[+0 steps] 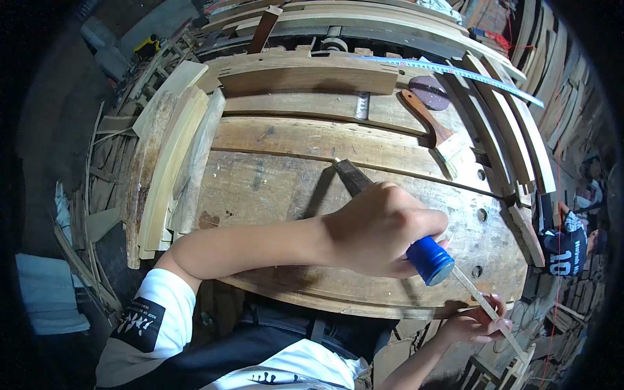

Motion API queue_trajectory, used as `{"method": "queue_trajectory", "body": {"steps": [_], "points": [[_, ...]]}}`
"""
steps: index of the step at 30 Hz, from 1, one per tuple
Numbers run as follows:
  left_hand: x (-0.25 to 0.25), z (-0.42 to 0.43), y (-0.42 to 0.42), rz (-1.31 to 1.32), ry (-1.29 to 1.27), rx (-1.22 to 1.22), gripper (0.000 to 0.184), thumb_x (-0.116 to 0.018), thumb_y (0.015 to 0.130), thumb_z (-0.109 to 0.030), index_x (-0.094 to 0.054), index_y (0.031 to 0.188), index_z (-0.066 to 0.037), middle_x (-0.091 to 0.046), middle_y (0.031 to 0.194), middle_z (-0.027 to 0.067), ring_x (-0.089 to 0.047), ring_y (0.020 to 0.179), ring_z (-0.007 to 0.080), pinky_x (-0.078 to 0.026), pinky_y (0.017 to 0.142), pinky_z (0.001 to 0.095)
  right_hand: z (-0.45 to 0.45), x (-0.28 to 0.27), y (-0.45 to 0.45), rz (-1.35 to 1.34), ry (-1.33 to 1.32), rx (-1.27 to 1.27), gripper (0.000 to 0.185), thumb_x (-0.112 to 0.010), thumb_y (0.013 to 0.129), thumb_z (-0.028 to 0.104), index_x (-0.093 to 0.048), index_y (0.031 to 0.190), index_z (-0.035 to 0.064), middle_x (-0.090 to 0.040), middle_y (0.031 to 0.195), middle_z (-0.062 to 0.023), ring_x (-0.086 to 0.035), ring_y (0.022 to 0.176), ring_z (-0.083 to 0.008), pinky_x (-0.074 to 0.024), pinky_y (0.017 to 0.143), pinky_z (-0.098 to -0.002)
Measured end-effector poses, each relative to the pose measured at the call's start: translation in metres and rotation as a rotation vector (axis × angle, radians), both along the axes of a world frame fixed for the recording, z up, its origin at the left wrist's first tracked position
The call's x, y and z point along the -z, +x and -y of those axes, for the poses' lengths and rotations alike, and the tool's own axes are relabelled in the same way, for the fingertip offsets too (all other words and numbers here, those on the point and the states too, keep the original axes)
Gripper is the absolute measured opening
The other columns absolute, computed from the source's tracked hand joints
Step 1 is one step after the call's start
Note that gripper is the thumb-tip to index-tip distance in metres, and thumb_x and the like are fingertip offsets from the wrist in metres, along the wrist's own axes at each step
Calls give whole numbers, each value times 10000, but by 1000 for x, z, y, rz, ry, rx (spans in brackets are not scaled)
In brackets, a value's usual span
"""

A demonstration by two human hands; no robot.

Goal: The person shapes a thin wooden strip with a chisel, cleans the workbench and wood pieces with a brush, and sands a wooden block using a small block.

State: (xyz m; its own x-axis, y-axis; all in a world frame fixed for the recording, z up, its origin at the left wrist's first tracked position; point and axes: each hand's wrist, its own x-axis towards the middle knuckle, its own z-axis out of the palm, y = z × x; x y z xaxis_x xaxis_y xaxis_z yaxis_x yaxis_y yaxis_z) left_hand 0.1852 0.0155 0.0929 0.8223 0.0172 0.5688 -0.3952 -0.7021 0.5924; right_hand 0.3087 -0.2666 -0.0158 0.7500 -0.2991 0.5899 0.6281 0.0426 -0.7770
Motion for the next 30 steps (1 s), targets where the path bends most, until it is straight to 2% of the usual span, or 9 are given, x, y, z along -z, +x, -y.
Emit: {"method": "queue_trajectory", "body": {"steps": [7,13,22,30], "points": [[15,4,0,13,75,57,341,-806,607,-63,-607,884,-40,-691,751,128,-720,687,285,-579,639,366,-5,-6,-2,-1,-42,39,409,-505,1019,405,-439,992,2,-622,882,-175,-614,655,-218,-528,530,-313],[22,3,1,-8,138,28,333,-817,611,-78,-588,849,-36,-680,731,125,-712,669,287,-569,623,368,-10,-11,-6,-20,-40,34,396,-493,1026,387,-428,982,-1,-619,884,-172,-607,638,-213,-523,523,-306],[40,16,6,-70,261,-34,216,-737,715,-164,-556,746,-49,-654,660,124,-702,612,290,-565,552,378,-12,-15,-9,-36,-5,10,372,-508,1018,354,-418,1000,-7,-622,895,-185,-608,597,-225,-522,512,-309],[61,14,8,88,322,-92,169,-695,702,-162,-557,709,-65,-623,618,88,-689,577,255,-560,528,361,-7,-9,-2,-28,58,-20,363,-520,1008,333,-417,1029,-15,-634,896,-196,-606,593,-236,-519,501,-321]]}}
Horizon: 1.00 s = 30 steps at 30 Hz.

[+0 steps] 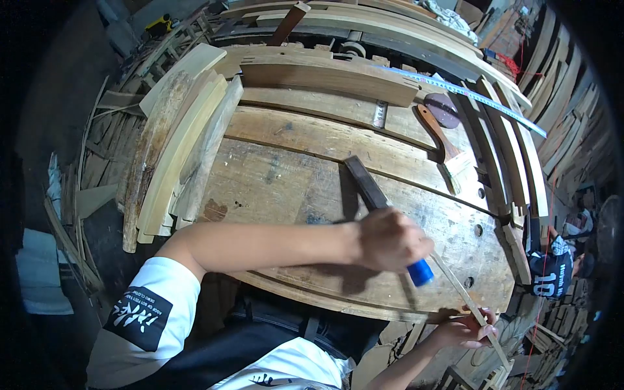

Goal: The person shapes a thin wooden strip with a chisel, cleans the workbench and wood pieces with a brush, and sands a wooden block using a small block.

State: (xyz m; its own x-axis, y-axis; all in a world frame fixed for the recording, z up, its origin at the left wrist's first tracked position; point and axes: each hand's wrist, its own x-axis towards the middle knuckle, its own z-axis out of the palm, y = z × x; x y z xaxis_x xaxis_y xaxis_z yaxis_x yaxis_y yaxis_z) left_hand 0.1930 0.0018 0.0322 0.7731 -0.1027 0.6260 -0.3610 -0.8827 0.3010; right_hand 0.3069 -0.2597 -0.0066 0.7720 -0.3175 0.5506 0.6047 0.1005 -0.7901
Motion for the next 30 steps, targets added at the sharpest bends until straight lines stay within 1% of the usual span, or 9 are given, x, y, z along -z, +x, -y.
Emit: {"method": "queue_trajectory", "body": {"steps": [2,4,6,9,13,18,24,27,30], "points": [[6,-12,-2,41,-32,-7,160,-686,713,-153,-551,696,-68,-618,610,83,-681,566,245,-557,522,355,5,3,2,7,4,-18,364,-517,1010,330,-427,1028,-23,-635,896,-198,-605,600,-240,-522,513,-324],[7,-3,-9,149,62,-23,162,-653,743,-143,-528,657,-87,-578,565,49,-629,507,195,-532,471,332,7,3,4,5,25,-34,360,-508,1016,321,-441,1021,-33,-636,897,-200,-602,607,-243,-524,532,-328],[5,10,-10,218,62,23,183,-644,740,-158,-502,639,-101,-535,543,21,-604,491,167,-510,445,327,4,2,1,18,10,25,352,-481,1030,296,-464,967,-51,-634,893,-193,-590,613,-233,-516,569,-332],[-3,24,-14,236,105,54,192,-641,728,-165,-486,630,-109,-505,533,5,-596,487,155,-494,430,324,5,2,-1,5,-18,-12,365,-472,1036,290,-481,914,-54,-628,865,-180,-582,610,-219,-506,582,-326],[5,12,-2,248,59,22,191,-648,719,-159,-489,628,-104,-515,538,3,-589,468,162,-498,438,332,4,2,1,-29,12,11,392,-473,1039,310,-500,866,-40,-616,817,-154,-575,605,-201,-487,580,-311],[-2,8,-2,244,33,45,196,-656,719,-153,-491,625,-101,-518,540,11,-586,460,172,-501,443,331,4,3,-1,-28,-51,-13,326,-508,1039,318,-478,988,-2,-587,869,-131,-561,658,-190,-499,547,-309],[-9,18,-8,246,-105,126,212,-664,716,-170,-485,629,-94,-530,562,37,-610,494,196,-506,464,343,6,4,2,-68,-45,16,398,-500,1043,363,-529,872,5,-567,771,-90,-546,633,-169,-466,570,-287],[-3,11,-9,186,-52,97,210,-661,714,-161,-483,626,-93,-526,563,46,-617,506,199,-502,463,346,6,-1,-1,-130,-115,71,380,-529,1036,359,-536,887,10,-561,725,-72,-543,620,-156,-455,576,-275],[-4,9,-7,225,-75,95,217,-665,716,-169,-483,624,-96,-521,560,45,-621,516,199,-501,465,335,-1,-5,-2,-116,1,39,330,-569,1023,322,-546,895,19,-570,719,-68,-543,616,-140,-450,582,-263]]}}
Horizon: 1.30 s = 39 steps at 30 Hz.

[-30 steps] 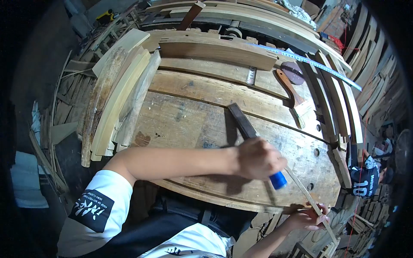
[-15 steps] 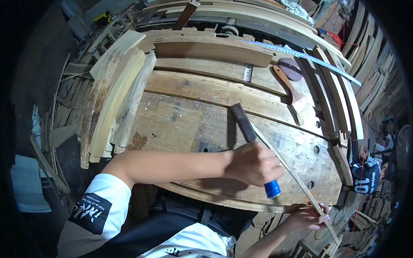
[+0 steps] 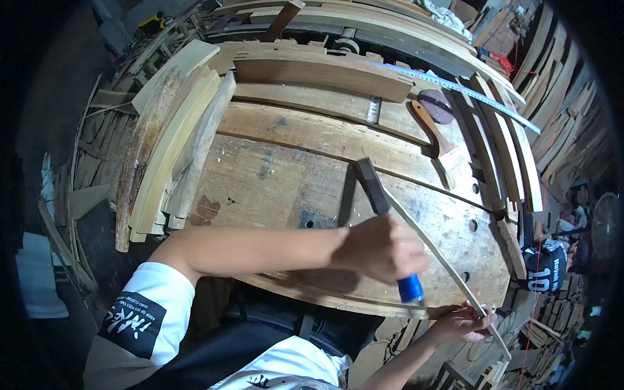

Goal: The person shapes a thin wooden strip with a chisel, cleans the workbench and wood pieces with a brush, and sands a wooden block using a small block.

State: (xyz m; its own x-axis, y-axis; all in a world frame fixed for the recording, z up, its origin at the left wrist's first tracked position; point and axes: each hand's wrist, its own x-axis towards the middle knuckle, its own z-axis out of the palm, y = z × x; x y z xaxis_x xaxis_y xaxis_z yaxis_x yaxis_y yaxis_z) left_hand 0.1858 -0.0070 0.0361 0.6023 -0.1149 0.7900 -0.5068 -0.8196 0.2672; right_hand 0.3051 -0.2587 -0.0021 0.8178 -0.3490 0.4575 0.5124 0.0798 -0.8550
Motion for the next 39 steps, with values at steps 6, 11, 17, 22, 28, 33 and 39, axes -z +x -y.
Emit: {"method": "queue_trajectory", "body": {"steps": [6,11,17,22,28,33,39], "points": [[-1,2,0,27,8,-29,227,-668,719,-178,-479,626,-97,-482,539,26,-588,488,189,-477,449,334,13,10,8,36,98,-26,267,-651,980,226,-532,1074,7,-633,866,-92,-573,596,-150,-471,547,-253],[-2,9,-1,92,-81,-40,219,-676,722,-170,-492,630,-95,-497,545,21,-586,489,187,-485,464,339,11,15,8,46,48,25,289,-677,970,244,-547,1097,20,-632,916,-102,-579,607,-150,-457,528,-241],[0,17,-2,77,-26,-60,186,-685,724,-169,-533,651,-89,-543,563,41,-614,505,200,-509,456,340,14,18,12,53,62,10,286,-692,963,249,-560,1080,23,-633,929,-99,-583,617,-135,-451,520,-237],[2,5,3,76,-29,-37,202,-671,728,-162,-507,631,-94,-507,555,24,-600,499,186,-499,449,336,15,13,11,58,59,-8,254,-692,962,244,-551,1009,39,-630,839,-61,-564,585,-110,-447,505,-236],[5,-3,3,42,-19,-1,210,-673,704,-173,-498,619,-94,-534,558,33,-615,498,197,-509,461,342,27,25,21,-31,123,24,233,-690,954,237,-591,1009,33,-615,778,-34,-560,586,-104,-449,504,-228],[9,12,-1,63,67,7,201,-674,702,-169,-502,632,-93,-531,551,33,-606,487,198,-510,448,333,30,25,23,-61,131,-5,264,-723,921,266,-618,998,37,-583,721,-19,-539,592,-97,-433,522,-225],[8,20,-3,32,89,-18,190,-659,700,-174,-505,615,-103,-547,551,26,-622,498,189,-515,457,335,29,24,24,-80,152,13,194,-709,928,220,-642,946,39,-609,783,-35,-537,599,-101,-432,541,-223]]}}
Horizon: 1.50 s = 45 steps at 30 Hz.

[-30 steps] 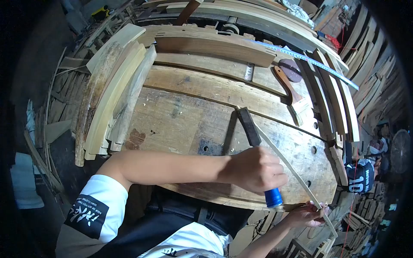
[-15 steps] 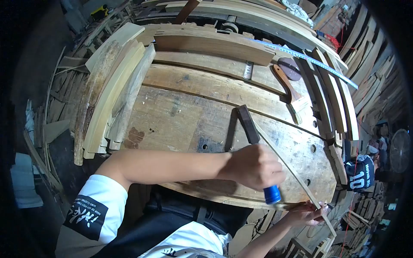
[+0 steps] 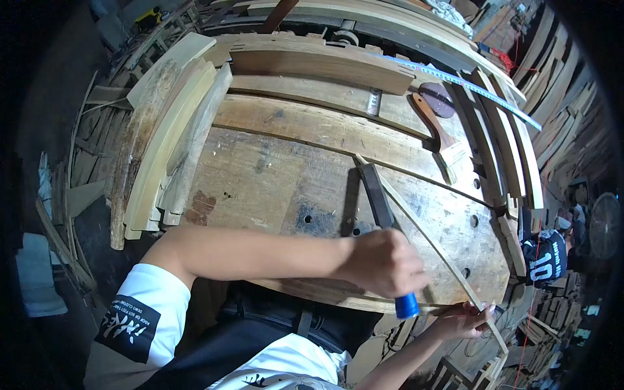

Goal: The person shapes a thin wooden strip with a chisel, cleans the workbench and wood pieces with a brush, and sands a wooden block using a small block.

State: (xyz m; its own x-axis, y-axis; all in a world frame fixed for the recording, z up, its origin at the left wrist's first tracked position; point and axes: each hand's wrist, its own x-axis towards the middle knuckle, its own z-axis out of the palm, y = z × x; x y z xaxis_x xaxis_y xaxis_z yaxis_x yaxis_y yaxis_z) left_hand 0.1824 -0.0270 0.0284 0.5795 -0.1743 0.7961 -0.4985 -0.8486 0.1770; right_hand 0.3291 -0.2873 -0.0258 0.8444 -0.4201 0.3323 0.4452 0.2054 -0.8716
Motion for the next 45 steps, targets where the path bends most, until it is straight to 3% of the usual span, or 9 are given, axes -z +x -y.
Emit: {"method": "queue_trajectory", "body": {"steps": [7,19,20,23,25,31,34,39,45], "points": [[-4,3,0,-16,-15,-16,182,-642,710,-196,-510,628,-102,-545,542,27,-635,506,189,-511,463,334,1,3,-3,70,-9,-56,157,-680,955,205,-669,939,49,-624,887,-35,-539,651,-94,-425,553,-220],[0,-12,8,-41,24,-14,178,-655,701,-201,-512,632,-120,-569,567,21,-630,514,168,-525,491,292,2,-1,-5,-25,-31,-48,145,-696,942,202,-663,953,61,-620,847,-23,-525,633,-89,-406,543,-220],[0,-6,3,-42,104,-88,175,-660,704,-199,-521,637,-116,-573,565,24,-626,502,171,-521,466,307,4,1,-2,-26,-20,-51,147,-696,942,204,-662,964,62,-621,853,-24,-524,630,-88,-410,542,-220],[6,18,-5,38,83,68,171,-661,733,-191,-533,658,-106,-580,557,21,-616,472,175,-526,433,333,10,7,2,-46,-6,-35,159,-695,943,209,-653,996,65,-627,873,-27,-524,618,-89,-417,542,-221],[5,3,4,-23,85,-21,173,-660,729,-179,-528,650,-101,-572,551,21,-628,485,171,-540,453,326,3,-1,-2,-60,-17,1,173,-692,946,214,-641,1019,65,-637,888,-31,-524,608,-92,-418,544,-222],[1,3,-4,-23,29,0,202,-664,747,-186,-517,630,-113,-572,538,24,-631,485,170,-543,461,310,-14,-14,-10,61,135,-103,222,-706,950,266,-615,1009,73,-646,872,-26,-545,645,-99,-424,560,-225],[4,-8,4,-64,58,-41,205,-664,745,-178,-510,629,-106,-561,537,21,-633,493,174,-531,455,310,-8,-13,-11,-52,47,-106,249,-711,951,295,-606,1006,76,-633,843,-15,-554,672,-97,-419,559,-237],[-1,1,-4,0,7,12,171,-657,716,-165,-517,642,-99,-565,550,30,-641,505,186,-527,459,329,-7,-7,-4,-1,96,-129,262,-703,960,314,-592,1007,81,-619,832,-6,-542,683,-93,-396,571,-249],[8,-19,7,-129,-16,-24,162,-662,730,-168,-531,659,-104,-578,558,36,-655,516,206,-541,484,350,-6,-8,-5,-7,27,-68,299,-687,971,324,-554,1049,68,-619,886,-21,-553,735,-104,-429,612,-247]]}}
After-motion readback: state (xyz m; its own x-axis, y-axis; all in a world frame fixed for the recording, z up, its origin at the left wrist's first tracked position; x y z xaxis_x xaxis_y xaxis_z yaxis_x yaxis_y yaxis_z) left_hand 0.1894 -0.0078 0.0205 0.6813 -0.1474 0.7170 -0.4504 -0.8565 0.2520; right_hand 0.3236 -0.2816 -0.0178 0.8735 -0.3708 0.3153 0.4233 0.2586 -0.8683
